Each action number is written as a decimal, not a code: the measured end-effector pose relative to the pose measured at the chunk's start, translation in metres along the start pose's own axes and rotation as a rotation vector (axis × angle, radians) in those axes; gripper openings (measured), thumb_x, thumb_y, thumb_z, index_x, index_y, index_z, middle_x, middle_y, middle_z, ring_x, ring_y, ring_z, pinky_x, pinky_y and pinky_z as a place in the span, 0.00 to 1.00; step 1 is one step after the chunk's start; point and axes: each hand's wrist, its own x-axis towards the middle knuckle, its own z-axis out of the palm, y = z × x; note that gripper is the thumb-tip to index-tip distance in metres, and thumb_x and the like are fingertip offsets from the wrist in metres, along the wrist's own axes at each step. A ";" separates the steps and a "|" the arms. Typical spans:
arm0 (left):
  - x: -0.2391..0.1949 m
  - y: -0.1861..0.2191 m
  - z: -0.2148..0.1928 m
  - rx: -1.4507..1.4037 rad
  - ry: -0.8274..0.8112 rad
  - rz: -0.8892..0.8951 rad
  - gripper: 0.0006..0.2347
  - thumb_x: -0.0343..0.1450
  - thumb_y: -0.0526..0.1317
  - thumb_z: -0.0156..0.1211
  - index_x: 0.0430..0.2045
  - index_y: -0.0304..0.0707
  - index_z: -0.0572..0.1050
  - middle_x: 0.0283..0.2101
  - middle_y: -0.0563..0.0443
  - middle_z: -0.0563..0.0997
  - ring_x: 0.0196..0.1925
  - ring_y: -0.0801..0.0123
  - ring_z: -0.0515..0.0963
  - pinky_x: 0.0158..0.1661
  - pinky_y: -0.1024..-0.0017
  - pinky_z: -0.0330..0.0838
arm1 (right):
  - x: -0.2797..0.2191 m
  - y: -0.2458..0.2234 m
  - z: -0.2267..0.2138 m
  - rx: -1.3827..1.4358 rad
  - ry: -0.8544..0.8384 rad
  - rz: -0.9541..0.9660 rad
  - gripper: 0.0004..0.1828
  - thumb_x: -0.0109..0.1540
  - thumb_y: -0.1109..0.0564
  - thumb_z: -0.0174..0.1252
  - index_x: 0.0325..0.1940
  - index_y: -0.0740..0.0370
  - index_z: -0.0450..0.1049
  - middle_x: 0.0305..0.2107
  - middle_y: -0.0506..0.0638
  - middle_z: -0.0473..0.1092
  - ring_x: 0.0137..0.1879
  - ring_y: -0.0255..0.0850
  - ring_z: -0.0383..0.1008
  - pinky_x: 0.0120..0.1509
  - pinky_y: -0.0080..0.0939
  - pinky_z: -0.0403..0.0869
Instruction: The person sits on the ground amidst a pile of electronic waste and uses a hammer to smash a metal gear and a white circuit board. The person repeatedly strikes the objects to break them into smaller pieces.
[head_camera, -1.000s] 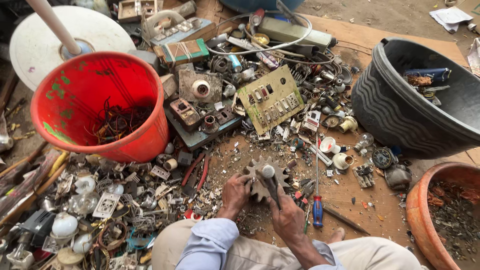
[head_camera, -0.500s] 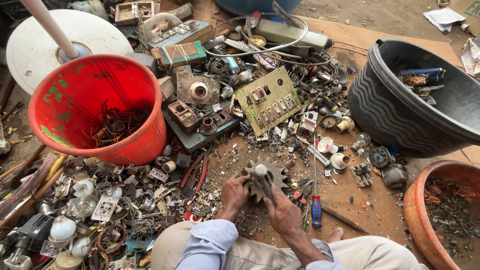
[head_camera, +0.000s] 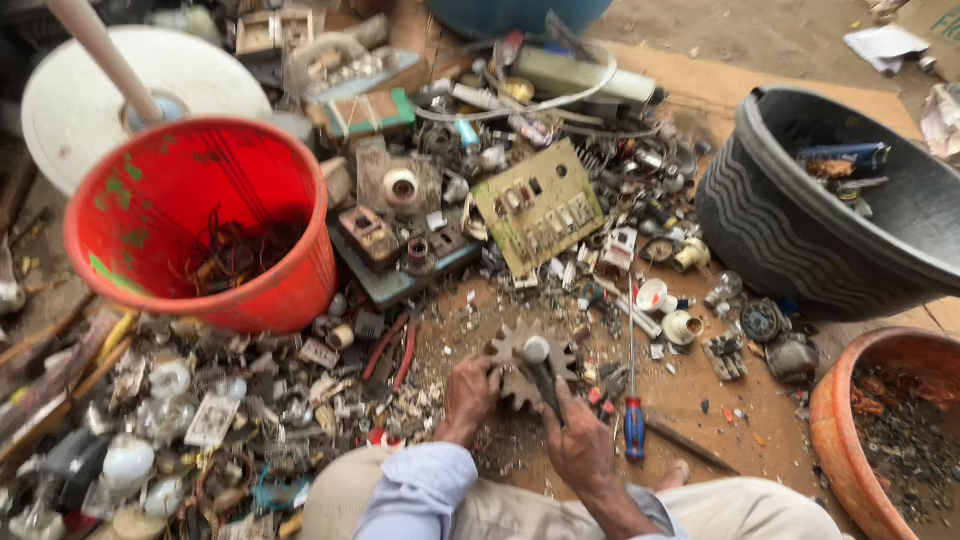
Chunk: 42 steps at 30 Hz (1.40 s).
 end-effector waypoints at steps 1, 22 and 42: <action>0.001 -0.003 0.002 0.019 -0.004 0.014 0.07 0.70 0.39 0.63 0.35 0.39 0.85 0.35 0.47 0.83 0.32 0.63 0.81 0.34 0.66 0.79 | -0.005 0.000 -0.003 0.041 0.058 -0.034 0.30 0.65 0.46 0.56 0.66 0.66 0.69 0.29 0.56 0.76 0.26 0.42 0.76 0.27 0.44 0.75; -0.013 0.062 -0.056 -0.722 -0.384 -0.088 0.07 0.74 0.39 0.59 0.35 0.34 0.80 0.25 0.55 0.79 0.25 0.77 0.77 0.26 0.75 0.71 | 0.007 0.007 -0.019 0.247 -0.050 0.169 0.18 0.65 0.46 0.57 0.43 0.64 0.80 0.30 0.45 0.73 0.33 0.34 0.75 0.36 0.34 0.74; -0.018 0.063 -0.050 -0.704 -0.643 -0.132 0.10 0.74 0.42 0.55 0.31 0.35 0.79 0.27 0.54 0.77 0.27 0.76 0.73 0.28 0.74 0.68 | 0.021 0.002 -0.009 0.703 -0.171 0.073 0.05 0.68 0.60 0.56 0.42 0.65 0.73 0.29 0.46 0.71 0.35 0.31 0.71 0.40 0.32 0.73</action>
